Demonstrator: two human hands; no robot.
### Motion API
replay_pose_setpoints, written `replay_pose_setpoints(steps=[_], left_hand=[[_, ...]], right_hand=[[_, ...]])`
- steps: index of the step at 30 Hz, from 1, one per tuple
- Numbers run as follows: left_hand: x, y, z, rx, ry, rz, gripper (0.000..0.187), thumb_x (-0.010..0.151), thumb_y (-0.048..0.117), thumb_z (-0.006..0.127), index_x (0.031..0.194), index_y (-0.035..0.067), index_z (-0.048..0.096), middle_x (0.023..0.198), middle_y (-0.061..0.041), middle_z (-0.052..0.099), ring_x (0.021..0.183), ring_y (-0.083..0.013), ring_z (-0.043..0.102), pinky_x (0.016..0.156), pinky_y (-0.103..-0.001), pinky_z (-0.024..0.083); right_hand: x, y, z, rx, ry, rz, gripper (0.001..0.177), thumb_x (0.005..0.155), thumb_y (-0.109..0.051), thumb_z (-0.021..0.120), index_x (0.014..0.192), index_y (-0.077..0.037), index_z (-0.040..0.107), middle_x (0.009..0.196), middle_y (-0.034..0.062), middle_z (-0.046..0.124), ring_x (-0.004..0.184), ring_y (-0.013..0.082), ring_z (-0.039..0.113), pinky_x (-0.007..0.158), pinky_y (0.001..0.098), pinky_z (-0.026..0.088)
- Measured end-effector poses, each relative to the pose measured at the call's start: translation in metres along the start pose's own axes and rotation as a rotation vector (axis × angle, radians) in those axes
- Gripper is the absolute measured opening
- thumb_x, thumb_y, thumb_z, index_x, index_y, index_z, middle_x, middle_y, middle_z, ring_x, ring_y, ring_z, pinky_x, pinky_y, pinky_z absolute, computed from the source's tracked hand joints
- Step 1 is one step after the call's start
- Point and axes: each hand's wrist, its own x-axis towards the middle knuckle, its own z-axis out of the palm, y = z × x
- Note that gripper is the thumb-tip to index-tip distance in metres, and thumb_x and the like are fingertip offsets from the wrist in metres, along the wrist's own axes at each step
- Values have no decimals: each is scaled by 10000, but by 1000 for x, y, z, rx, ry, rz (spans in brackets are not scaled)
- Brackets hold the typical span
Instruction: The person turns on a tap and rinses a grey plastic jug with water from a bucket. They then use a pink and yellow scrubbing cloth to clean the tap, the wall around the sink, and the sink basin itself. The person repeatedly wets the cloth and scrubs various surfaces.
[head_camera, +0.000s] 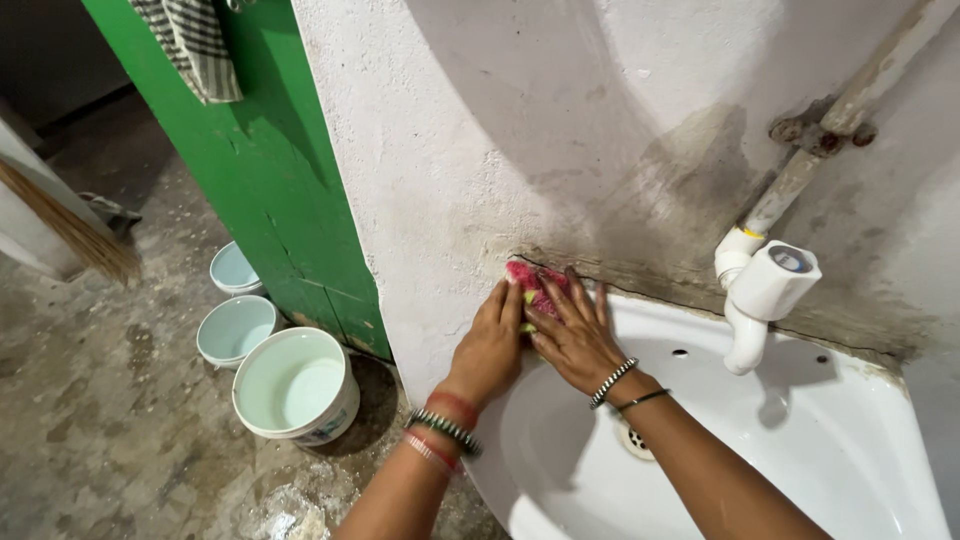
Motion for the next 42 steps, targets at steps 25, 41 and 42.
replay_pose_setpoints(steps=[25, 41, 42], left_hand=[[49, 65, 56, 520, -75, 47, 689, 960, 184, 463, 1571, 20, 191, 1628, -179, 201, 1510, -319, 163, 1210, -498, 139], [73, 162, 113, 76, 149, 289, 264, 833, 50, 660, 1097, 45, 670, 1116, -141, 604, 1089, -324, 559, 904, -421, 479], [75, 168, 123, -45, 147, 274, 295, 832, 45, 652, 1126, 45, 671, 1134, -147, 600, 1081, -329, 558, 908, -424, 478]], right_hand=[[-37, 75, 1, -205, 295, -4, 470, 890, -352, 648, 1328, -181, 637, 1526, 154, 436, 1460, 391, 271, 1170, 678, 75], [-135, 151, -53, -337, 155, 207, 426, 948, -309, 584, 1347, -159, 609, 1462, 86, 504, 1482, 262, 347, 1239, 549, 148], [-145, 154, -60, -367, 196, 170, 451, 923, -321, 579, 1342, -156, 603, 1492, 90, 474, 1481, 268, 328, 1215, 580, 130]])
